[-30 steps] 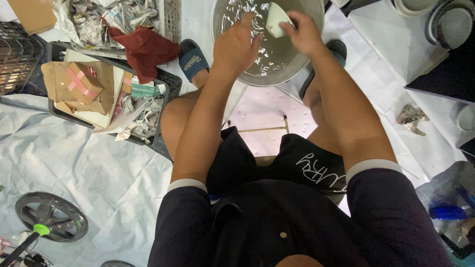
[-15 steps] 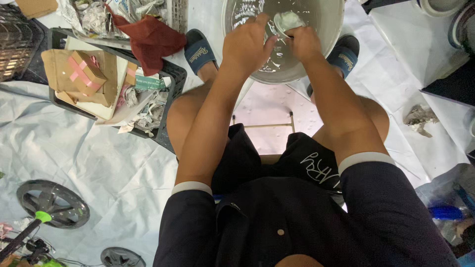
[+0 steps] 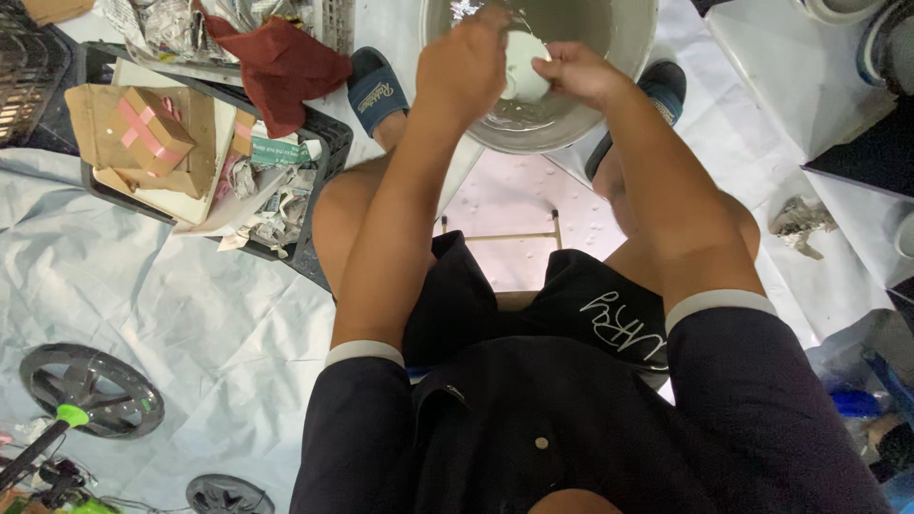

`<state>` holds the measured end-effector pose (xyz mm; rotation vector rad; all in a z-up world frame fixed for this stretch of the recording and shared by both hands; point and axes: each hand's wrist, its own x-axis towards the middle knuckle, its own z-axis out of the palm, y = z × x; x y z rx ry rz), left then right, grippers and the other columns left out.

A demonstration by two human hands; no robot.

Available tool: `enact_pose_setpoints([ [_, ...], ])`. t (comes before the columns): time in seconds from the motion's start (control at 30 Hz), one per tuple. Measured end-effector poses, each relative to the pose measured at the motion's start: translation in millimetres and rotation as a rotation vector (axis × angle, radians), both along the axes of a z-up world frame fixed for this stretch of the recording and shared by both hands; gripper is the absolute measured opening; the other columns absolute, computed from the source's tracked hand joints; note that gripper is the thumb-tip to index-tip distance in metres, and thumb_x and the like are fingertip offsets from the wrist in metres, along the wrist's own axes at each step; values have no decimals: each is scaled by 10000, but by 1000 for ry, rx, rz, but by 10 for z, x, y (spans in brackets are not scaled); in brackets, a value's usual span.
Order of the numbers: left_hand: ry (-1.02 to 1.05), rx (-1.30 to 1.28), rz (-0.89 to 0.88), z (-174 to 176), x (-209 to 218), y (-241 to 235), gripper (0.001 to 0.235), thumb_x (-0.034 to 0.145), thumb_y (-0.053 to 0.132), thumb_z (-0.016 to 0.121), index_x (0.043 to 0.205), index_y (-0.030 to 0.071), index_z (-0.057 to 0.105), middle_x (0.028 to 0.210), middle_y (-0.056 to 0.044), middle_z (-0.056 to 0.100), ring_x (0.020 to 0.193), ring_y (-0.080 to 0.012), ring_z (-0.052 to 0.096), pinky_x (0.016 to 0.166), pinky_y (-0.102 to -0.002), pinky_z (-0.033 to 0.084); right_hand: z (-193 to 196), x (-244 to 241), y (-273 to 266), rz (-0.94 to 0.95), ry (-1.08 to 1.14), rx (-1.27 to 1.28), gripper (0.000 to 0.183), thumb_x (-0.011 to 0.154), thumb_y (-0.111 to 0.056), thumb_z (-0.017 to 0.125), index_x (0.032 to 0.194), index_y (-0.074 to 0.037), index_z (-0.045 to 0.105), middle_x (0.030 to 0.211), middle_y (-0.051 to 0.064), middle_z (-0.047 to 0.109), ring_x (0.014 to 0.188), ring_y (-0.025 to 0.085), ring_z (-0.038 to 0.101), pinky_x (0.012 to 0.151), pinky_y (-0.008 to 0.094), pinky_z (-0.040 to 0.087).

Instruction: The person washes several small ceramic bowls and cups by hand in a bucket of water. They scrub the interior and exterior of each item, rinse it in the water, and place it on a nearby surface. The process is repeated for multiple items.

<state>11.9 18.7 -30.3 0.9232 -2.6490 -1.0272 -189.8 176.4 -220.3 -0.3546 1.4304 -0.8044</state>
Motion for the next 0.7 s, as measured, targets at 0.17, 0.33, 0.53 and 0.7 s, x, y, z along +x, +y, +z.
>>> enact_pose_setpoints([
  [0.17,63,-113,42,-20,9,-93,124,972,169,593,981,68,664,957,-201,731,873,-432,695,777,-551,540,822,7,-196,-130,-168,-142,301,1064,-274,613,1331,-137,638,1240,-47,688,1162,78,631,1038,296,505],
  [0.33,227,-170,135,-7,0,-134,141,974,129,561,1000,26,654,913,-231,710,873,-474,649,752,-581,497,1347,45,-280,-275,-313,-330,251,1115,-211,570,1338,-114,631,1326,-16,665,1243,106,634,1098,341,524],
  [0.53,240,90,208,-91,-54,-181,230,1049,179,516,1047,-20,632,951,-269,683,903,-508,625,762,-570,486,1661,136,-297,-324,-421,-498,252,1149,-217,533,1350,-78,596,1338,19,661,1261,152,647,1117,390,537],
  [0.7,357,285,246,-158,-96,-237,279,1088,190,584,1051,-81,637,952,-262,695,852,-334,642,747,-433,515,1826,216,-283,-418,-379,-505,270,1110,-234,543,1315,-62,580,1297,54,686,1207,172,700,1071,400,612],
])
